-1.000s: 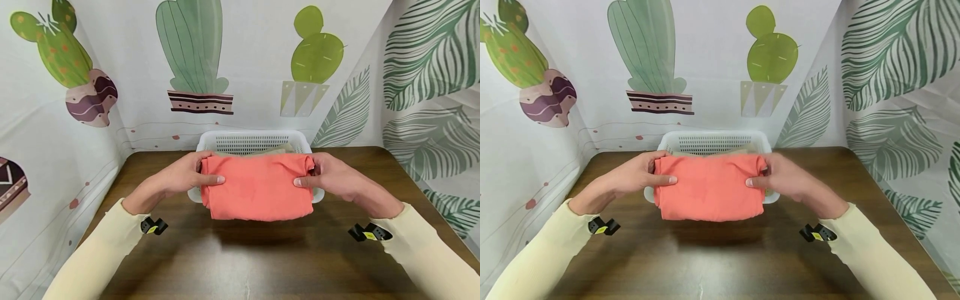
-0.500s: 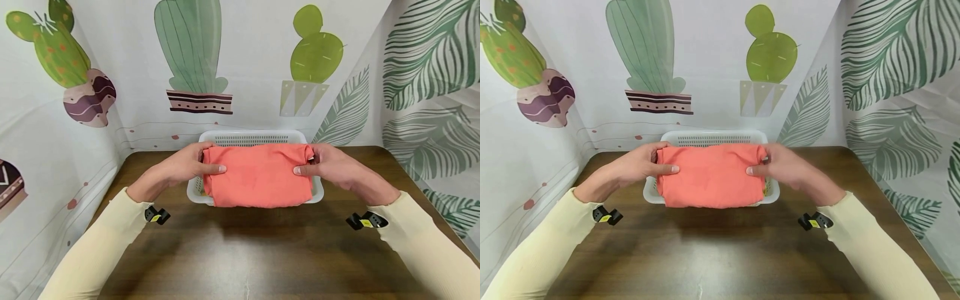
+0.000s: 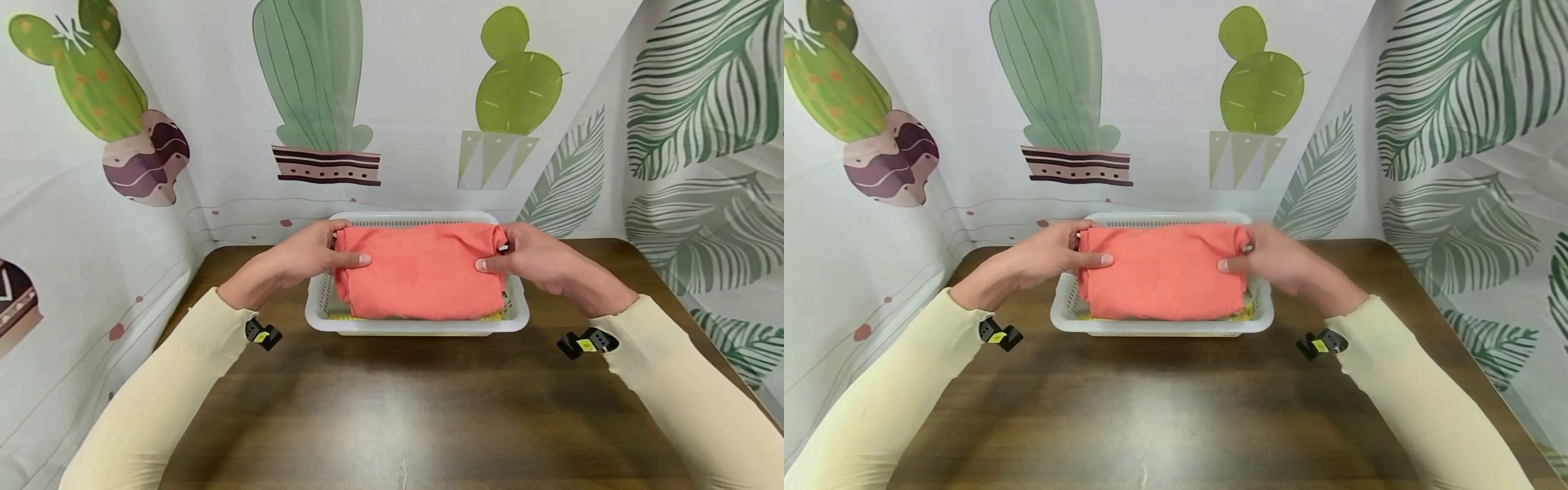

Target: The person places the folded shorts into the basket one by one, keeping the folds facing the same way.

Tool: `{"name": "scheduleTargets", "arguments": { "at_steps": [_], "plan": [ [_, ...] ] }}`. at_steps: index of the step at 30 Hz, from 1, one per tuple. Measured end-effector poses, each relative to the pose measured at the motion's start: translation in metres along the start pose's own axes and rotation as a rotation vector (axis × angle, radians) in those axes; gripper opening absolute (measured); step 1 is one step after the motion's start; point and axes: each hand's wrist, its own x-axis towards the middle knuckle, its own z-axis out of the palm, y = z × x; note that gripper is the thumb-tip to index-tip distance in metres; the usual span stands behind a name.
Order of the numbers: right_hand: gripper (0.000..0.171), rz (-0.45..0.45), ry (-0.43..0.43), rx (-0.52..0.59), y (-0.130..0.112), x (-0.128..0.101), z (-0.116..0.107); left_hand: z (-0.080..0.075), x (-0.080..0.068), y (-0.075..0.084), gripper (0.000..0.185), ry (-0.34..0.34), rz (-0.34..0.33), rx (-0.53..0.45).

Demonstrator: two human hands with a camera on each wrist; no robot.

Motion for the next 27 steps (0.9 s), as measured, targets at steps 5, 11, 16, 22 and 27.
{"name": "scheduleTargets", "arguments": {
  "at_steps": [5,11,16,22,27],
  "plan": [
    [0.017,0.010,-0.010,0.005,0.002,0.008,-0.002,-0.003,0.006,-0.003,0.043,0.006,-0.008,-0.004],
    [0.012,0.013,-0.021,0.020,0.003,0.017,-0.004,-0.007,0.013,-0.006,0.044,0.027,0.012,0.039],
    [0.017,0.030,-0.005,0.008,0.005,0.024,-0.004,-0.011,0.018,-0.009,0.042,0.044,0.005,0.073],
    [0.018,0.053,0.009,-0.020,0.005,0.032,-0.005,-0.011,0.024,-0.010,0.043,0.068,-0.013,0.080],
    [0.032,0.078,0.009,-0.052,0.006,0.039,-0.008,-0.012,0.032,-0.011,0.044,0.111,-0.018,0.116]
  ]
}}
